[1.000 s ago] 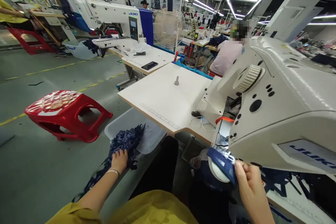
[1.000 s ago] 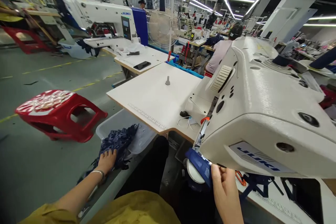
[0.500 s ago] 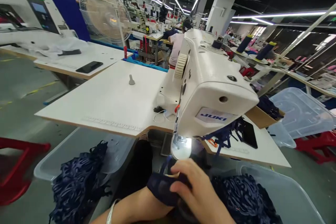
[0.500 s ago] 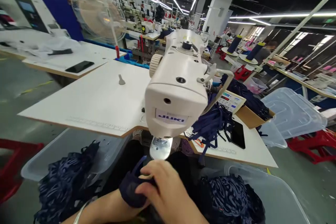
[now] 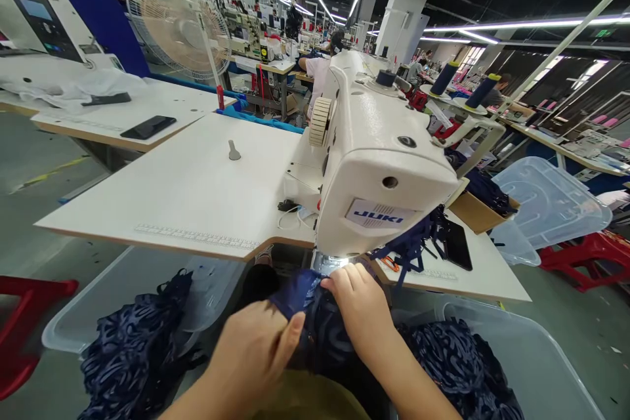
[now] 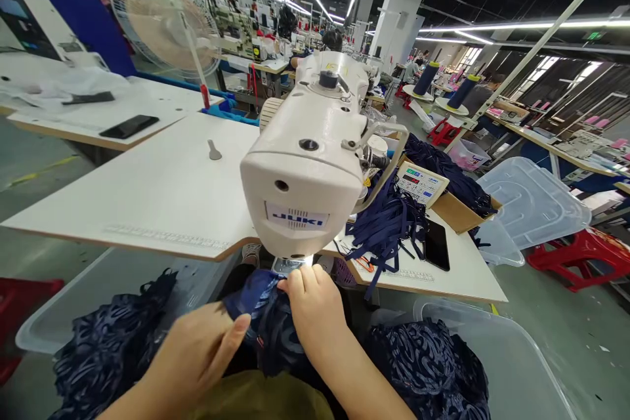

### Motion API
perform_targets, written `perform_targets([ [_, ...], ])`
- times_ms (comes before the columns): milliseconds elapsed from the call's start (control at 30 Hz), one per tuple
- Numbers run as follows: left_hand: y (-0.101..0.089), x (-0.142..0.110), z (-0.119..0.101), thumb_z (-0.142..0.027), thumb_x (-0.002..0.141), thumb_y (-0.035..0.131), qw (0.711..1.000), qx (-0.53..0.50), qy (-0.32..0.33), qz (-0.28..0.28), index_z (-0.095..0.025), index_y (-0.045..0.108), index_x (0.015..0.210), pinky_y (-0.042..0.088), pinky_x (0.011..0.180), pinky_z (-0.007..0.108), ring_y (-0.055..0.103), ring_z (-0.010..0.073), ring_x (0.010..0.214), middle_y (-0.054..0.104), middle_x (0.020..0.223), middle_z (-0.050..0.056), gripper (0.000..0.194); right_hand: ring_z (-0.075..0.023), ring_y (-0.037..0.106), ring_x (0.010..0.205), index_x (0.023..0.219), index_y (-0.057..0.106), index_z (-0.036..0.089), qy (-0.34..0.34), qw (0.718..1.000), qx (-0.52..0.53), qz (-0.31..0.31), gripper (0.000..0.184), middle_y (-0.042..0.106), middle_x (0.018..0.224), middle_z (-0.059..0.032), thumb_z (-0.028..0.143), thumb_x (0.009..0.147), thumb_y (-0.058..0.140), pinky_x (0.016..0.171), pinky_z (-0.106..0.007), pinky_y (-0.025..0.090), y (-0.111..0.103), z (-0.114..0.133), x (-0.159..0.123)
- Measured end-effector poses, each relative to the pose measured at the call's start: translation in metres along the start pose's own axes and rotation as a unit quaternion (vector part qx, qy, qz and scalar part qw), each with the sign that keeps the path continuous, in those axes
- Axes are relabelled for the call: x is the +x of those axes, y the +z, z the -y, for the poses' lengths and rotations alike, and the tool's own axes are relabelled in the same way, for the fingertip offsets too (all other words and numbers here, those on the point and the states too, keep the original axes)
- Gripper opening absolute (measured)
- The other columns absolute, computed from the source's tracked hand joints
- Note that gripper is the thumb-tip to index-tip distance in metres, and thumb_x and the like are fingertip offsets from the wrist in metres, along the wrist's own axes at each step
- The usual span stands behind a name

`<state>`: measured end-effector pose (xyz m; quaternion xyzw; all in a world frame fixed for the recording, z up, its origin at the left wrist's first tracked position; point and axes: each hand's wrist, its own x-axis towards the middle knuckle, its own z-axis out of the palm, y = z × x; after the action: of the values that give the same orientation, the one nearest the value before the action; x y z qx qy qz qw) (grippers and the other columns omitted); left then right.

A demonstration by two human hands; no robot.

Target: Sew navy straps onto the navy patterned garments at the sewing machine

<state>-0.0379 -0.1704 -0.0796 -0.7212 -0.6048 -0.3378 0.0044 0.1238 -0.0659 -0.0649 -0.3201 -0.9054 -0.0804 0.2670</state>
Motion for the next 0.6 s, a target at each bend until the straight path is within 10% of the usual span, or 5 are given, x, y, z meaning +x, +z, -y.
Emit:
perform_targets([
  [133,-0.003,0.009,0.017,-0.016,0.090,0.052,0.971,0.156,0.079,-0.165,-0.016,0.064,0.087,0.047,0.078,0.032,0.060,0.0175,0.079,0.064,0.078,0.005,0.013,-0.0181,0.051,0.056,0.071,0.053,0.020,0.065,0.998,0.006,-0.002,0.038,0.056,0.061,-0.0042,0.047,0.095,0.040,0.054,-0.030,0.031,-0.001,-0.003,0.001],
  [300,0.014,0.022,0.015,-0.011,0.095,0.035,0.944,0.186,0.272,-0.009,-0.020,0.052,0.130,0.024,0.113,0.035,0.040,0.0172,0.131,0.051,0.138,0.002,0.040,-0.0150,0.050,0.051,0.088,0.048,0.022,0.245,0.950,0.174,0.086,0.022,0.050,0.058,0.0042,0.042,0.090,0.054,0.053,-0.025,0.032,-0.006,-0.011,-0.005],
  [433,0.023,0.024,0.003,-0.013,0.095,0.031,0.957,0.175,0.232,-0.005,-0.015,0.052,0.132,0.025,0.109,0.036,0.037,0.0195,0.132,0.050,0.140,0.006,0.042,-0.0128,0.047,0.058,0.093,0.044,0.022,0.291,0.871,0.379,0.117,0.015,0.043,0.063,0.0069,0.037,0.093,0.044,0.059,-0.024,0.038,-0.006,-0.020,-0.009],
  [600,0.025,0.024,-0.003,-0.013,0.094,0.030,0.968,0.166,0.189,-0.022,-0.015,0.056,0.127,0.028,0.100,0.037,0.043,0.0210,0.125,0.057,0.132,0.007,0.042,-0.0139,0.051,0.066,0.093,0.045,0.021,0.299,0.868,0.391,0.070,0.014,0.048,0.070,0.0047,0.035,0.093,0.041,0.066,-0.026,0.040,-0.001,-0.026,-0.007],
])
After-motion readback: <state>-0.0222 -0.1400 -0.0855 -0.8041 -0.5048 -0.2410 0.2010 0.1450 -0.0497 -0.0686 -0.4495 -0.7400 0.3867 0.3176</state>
